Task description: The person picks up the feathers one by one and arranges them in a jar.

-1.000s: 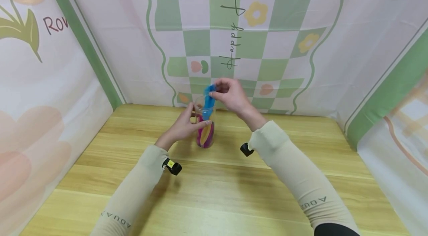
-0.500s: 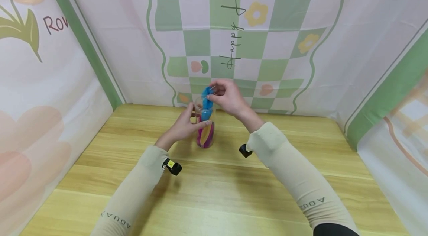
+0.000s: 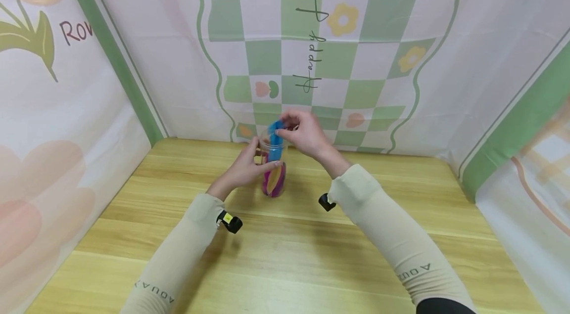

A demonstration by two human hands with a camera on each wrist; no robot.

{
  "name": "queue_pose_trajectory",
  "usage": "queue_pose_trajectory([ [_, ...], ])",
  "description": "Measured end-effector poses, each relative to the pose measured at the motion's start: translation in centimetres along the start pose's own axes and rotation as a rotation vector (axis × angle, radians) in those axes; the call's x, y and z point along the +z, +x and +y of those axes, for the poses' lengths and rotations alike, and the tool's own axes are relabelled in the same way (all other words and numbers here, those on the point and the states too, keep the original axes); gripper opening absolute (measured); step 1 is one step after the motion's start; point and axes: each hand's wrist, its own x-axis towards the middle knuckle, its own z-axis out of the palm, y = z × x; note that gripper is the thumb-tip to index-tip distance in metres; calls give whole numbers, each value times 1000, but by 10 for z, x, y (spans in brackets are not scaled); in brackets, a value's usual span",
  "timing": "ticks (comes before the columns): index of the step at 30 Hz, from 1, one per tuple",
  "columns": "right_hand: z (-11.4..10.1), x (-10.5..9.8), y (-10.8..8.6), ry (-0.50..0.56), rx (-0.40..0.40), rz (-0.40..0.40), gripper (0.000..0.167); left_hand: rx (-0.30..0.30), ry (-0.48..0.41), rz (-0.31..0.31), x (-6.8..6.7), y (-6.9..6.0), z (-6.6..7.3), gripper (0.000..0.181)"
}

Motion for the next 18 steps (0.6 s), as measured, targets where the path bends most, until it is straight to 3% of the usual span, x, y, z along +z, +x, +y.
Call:
queue_pose_trajectory([
  [18, 8, -4, -5, 7, -34, 3, 25, -32, -2, 0, 1, -1, 1, 58],
])
